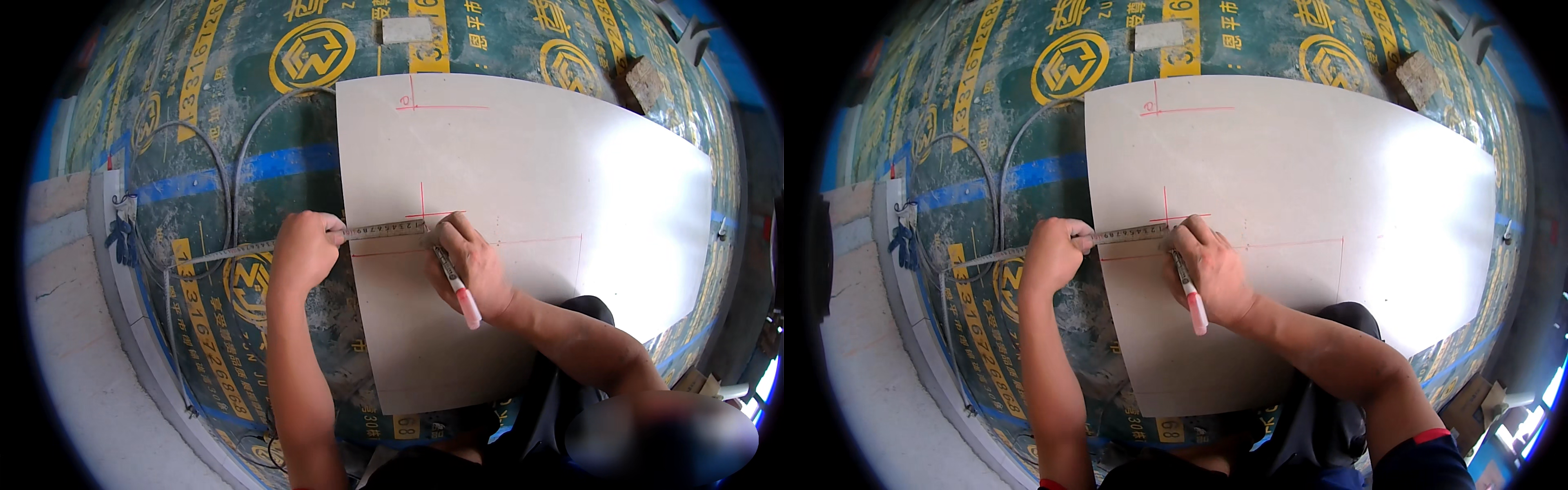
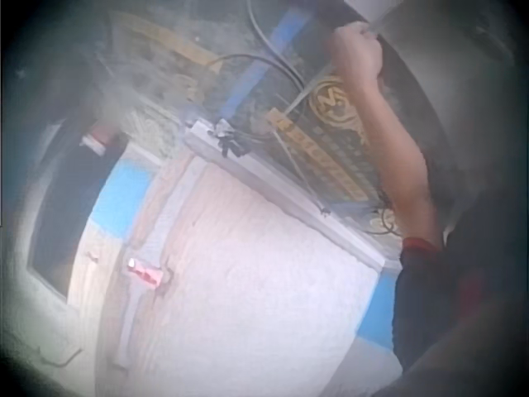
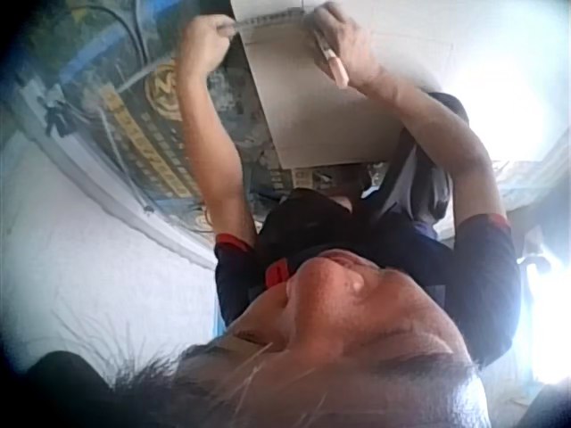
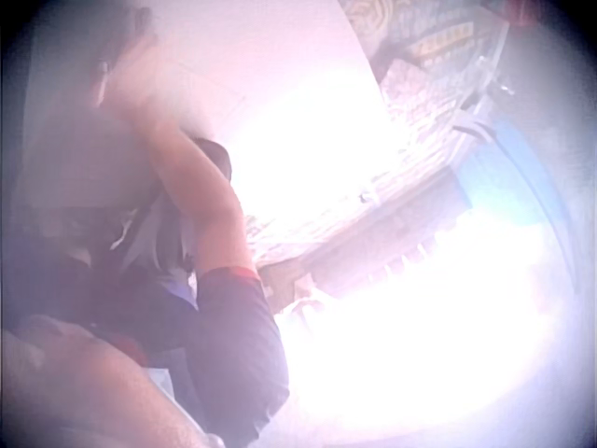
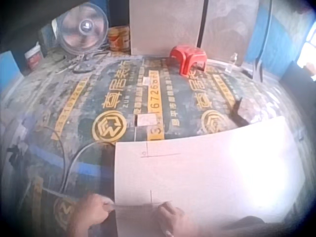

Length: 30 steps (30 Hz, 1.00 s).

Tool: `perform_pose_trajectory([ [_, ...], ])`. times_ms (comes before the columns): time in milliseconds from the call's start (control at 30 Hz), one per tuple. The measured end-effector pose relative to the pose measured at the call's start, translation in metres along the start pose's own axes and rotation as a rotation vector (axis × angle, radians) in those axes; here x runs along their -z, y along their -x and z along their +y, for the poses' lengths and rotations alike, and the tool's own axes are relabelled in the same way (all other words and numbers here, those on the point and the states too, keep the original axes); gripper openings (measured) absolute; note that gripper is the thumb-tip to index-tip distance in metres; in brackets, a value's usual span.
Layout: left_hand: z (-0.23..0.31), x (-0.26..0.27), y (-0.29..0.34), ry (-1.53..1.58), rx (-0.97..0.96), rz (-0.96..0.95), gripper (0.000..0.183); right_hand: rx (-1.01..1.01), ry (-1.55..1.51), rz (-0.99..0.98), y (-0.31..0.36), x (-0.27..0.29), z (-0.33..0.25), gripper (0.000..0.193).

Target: The person measures a brick wall with a tape measure and marks it with a marker. Then, the person measures and marks a white tile on the floor, and uses an angle grinder to cut the tile along the marked lines.

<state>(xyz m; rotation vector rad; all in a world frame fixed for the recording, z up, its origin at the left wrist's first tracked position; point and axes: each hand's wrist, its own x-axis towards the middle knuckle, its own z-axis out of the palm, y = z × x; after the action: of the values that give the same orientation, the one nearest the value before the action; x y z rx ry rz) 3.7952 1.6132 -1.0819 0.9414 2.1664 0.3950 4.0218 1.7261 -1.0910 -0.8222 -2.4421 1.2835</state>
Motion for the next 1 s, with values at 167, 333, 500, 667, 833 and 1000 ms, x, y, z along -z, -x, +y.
perform_pose_trajectory([
  [167, 0.001, -0.001, 0.009, 0.042, 0.017, 0.008, 0.01, 0.032, -0.16, 0.096, -0.005, 0.01, 0.009, 0.012],
  [333, -0.003, -0.007, 0.03, 0.019, 0.016, -0.02, 0.011, -0.144, -0.314, 0.127, -0.015, 0.029, 0.018, 0.014],
  [500, -0.013, -0.016, 0.04, 0.023, -0.025, -0.034, 0.011, -0.209, -0.314, 0.093, -0.026, 0.026, 0.029, 0.015],
  [667, -0.012, -0.016, 0.037, 0.051, 0.029, -0.079, 0.012, -0.136, -0.288, 0.079, -0.021, 0.018, 0.038, 0.015],
  [833, -0.014, -0.016, 0.037, 0.043, 0.03, -0.082, 0.013, -0.096, -0.227, 0.092, -0.021, 0.015, 0.038, 0.016],
  [1000, -0.015, -0.014, 0.038, 0.06, 0.035, -0.078, 0.013, -0.157, -0.2, 0.073, -0.021, 0.016, 0.035, 0.016],
])
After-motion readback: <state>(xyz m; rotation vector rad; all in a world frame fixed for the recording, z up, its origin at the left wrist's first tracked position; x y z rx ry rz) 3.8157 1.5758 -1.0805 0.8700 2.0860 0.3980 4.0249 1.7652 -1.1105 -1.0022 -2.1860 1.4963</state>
